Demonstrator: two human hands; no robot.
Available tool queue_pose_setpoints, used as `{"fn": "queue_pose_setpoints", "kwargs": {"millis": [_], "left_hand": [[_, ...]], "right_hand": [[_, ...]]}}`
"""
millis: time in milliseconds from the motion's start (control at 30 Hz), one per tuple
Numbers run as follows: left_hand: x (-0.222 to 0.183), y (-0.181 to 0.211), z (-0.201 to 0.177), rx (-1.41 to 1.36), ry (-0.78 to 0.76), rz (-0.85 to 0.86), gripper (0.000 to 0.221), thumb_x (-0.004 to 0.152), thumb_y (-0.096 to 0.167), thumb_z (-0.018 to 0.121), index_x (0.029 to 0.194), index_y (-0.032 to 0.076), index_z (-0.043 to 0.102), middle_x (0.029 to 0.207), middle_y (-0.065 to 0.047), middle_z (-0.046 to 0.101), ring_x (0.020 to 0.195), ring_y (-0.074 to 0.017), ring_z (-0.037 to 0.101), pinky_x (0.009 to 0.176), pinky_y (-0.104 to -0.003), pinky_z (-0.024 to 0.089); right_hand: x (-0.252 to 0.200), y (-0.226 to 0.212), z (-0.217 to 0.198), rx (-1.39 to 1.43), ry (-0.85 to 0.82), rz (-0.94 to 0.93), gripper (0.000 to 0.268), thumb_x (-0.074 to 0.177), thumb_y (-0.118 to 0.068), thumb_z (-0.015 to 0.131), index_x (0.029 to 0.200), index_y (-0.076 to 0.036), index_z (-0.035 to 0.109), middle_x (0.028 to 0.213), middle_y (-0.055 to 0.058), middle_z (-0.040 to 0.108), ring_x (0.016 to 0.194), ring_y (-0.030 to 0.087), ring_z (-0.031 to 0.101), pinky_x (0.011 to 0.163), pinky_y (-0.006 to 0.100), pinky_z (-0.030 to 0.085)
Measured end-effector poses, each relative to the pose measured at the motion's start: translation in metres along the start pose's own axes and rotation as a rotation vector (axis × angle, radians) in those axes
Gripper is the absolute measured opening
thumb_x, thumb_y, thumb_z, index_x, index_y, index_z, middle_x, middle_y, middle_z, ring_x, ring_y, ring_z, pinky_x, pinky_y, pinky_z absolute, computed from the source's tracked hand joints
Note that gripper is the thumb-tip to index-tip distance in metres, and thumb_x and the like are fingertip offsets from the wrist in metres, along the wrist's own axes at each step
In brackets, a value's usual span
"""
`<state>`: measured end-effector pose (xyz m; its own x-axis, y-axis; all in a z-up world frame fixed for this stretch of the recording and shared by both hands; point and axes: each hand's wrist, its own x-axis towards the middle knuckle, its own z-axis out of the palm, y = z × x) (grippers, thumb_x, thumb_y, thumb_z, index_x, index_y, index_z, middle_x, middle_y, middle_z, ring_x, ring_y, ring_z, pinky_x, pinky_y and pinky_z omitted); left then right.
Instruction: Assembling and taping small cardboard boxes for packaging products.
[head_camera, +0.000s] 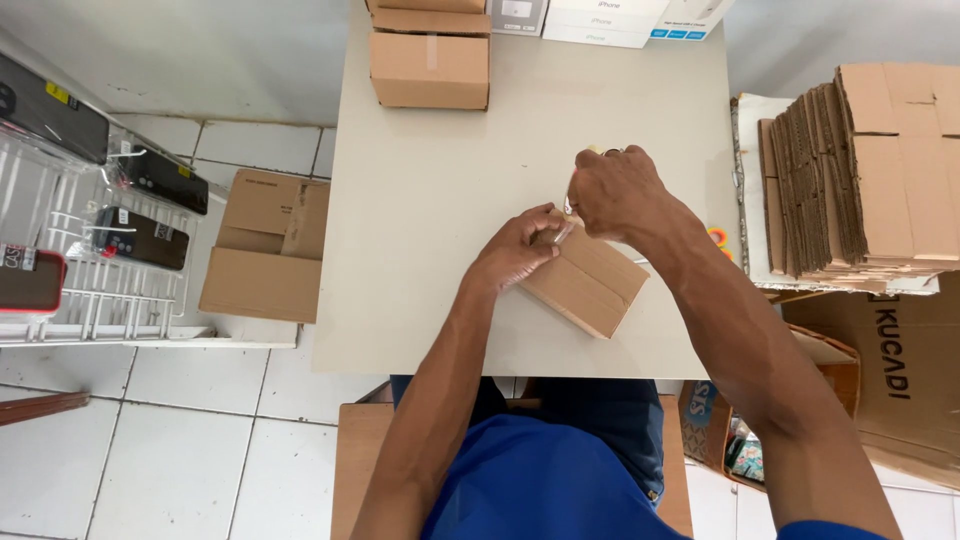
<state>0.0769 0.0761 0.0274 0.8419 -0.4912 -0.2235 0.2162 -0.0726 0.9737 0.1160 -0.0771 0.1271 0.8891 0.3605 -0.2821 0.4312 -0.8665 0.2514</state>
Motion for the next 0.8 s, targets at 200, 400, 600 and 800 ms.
{"fn": "queue_pose_setpoints", "kwargs": {"millis": [200,400,600,800], "left_hand": [[0.008,-0.010,-0.010,-0.221,-0.136,0.015,0.045,0.081,-0.002,0.073,0.126,0.002,0.067,0.160,-0.027,0.035,0.152,-0.0458,0.022,0.126,-0.049,0.015],[0.009,-0.016,-0.006,-0.271,-0.123,0.008,0.047,0.082,-0.003,0.072,0.129,0.001,0.066,0.160,-0.028,0.034,0.152,-0.0467,0.021,0.126,-0.049,0.013],[0.011,-0.023,0.000,-0.292,-0.078,0.055,0.043,0.081,-0.003,0.075,0.123,0.004,0.070,0.159,-0.025,0.036,0.152,-0.0450,0.022,0.126,-0.048,0.014],[0.011,-0.028,0.004,-0.303,-0.027,0.075,0.042,0.081,-0.002,0.076,0.122,0.004,0.070,0.159,-0.025,0.036,0.152,-0.0444,0.024,0.126,-0.049,0.014]], "right_hand": [[-0.005,0.016,0.001,0.174,-0.088,0.056,0.016,0.093,-0.014,0.067,0.091,-0.021,0.082,0.099,0.006,0.073,0.082,0.027,0.073,0.073,0.037,0.053],[-0.021,0.018,-0.031,0.566,-0.081,0.157,0.048,0.091,-0.020,0.074,0.137,-0.011,0.066,0.145,0.022,0.055,0.110,0.046,0.068,0.096,0.058,0.054],[-0.052,0.076,0.076,0.858,0.501,0.120,0.047,0.100,-0.013,0.070,0.142,0.003,0.058,0.136,0.029,0.057,0.096,0.046,0.069,0.082,0.050,0.057],[-0.117,0.087,0.221,0.572,0.258,0.254,0.043,0.093,0.001,0.056,0.132,-0.011,0.070,0.141,0.023,0.062,0.121,0.049,0.063,0.096,0.054,0.056]]}}
